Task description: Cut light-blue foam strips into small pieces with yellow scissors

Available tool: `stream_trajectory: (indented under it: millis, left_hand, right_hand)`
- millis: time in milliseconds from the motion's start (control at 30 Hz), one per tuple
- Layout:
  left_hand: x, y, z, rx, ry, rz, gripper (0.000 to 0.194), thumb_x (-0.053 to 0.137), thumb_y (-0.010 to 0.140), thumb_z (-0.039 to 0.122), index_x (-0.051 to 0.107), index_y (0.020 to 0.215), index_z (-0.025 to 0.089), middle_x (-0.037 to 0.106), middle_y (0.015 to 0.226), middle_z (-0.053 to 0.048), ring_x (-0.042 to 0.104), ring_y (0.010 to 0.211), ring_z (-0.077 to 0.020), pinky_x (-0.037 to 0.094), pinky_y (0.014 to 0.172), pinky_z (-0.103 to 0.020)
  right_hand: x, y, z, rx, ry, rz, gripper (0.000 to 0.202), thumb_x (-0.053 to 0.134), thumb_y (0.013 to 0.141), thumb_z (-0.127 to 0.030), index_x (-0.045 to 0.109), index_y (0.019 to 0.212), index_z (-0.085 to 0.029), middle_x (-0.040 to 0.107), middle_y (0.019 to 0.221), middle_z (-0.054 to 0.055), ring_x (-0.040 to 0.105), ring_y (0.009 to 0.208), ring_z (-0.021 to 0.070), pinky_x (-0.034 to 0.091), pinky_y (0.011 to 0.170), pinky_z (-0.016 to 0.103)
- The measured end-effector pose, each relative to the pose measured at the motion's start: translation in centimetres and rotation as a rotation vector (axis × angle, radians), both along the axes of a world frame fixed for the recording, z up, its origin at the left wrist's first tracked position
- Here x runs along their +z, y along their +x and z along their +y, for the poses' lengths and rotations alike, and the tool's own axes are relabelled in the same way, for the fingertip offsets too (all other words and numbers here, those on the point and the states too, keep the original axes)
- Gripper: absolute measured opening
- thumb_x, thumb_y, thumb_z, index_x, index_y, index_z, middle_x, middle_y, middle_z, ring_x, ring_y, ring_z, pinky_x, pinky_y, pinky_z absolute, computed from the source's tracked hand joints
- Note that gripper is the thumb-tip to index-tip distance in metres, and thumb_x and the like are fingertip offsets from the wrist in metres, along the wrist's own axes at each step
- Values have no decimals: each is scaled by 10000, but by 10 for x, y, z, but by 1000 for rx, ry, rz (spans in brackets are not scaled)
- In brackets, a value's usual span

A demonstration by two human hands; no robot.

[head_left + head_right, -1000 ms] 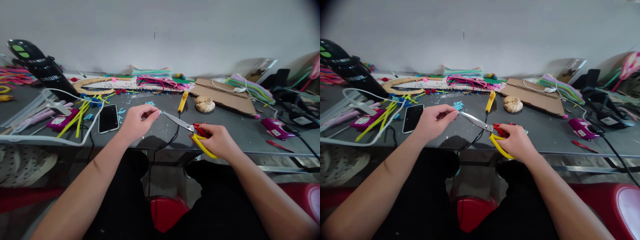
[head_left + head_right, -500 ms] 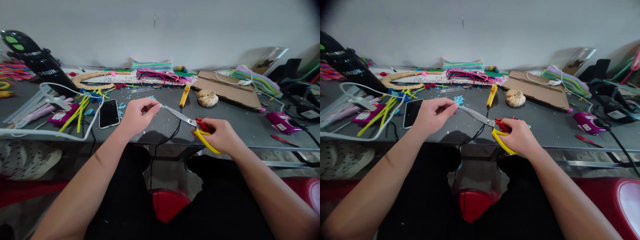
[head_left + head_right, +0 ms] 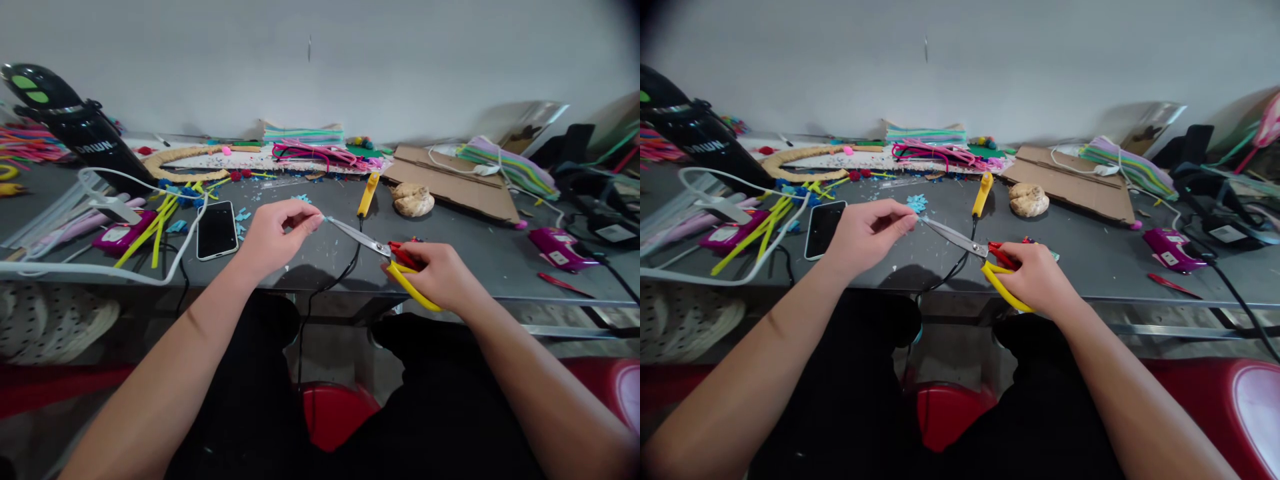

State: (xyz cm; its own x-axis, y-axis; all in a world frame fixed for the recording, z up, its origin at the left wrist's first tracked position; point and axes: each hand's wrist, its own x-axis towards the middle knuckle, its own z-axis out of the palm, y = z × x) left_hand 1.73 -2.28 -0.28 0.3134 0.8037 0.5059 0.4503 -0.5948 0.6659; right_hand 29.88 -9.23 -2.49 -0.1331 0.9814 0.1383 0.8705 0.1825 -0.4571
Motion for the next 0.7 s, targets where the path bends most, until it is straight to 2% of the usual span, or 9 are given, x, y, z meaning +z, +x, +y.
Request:
stream_trajectory:
  millis: [133,333,700]
  left_hand:
    - [0,0,0,6,-14,-6,188,633,875,336,732,880,176,728,781,-28,618,668,-122,492,630,-237]
    - [0,0,0,-2,-24,-11,190,638,875,333,732,883,169,731,791,-32,617,662,-117,487,620,-229]
    - [-3,-1,3,-1,33,-3,195,654,870,347,741,869,173,713,745,-30,566,615,-109,431,565,-226]
  right_hand:
    - [1,0,0,9,4,-8,268,634,796,-400,528,658,-197,407,588,-32,313,588,121,243,533,287]
    - [1,-2,-1,-29,17,11,405,648,787,-465,399,605,-202,381,589,-36,285,585,113,233,524,279]
    - [-3,3,1,-12,-13,13,415,652,795,-494,422,618,-198,352,593,-43,287,592,113,221,522,276]
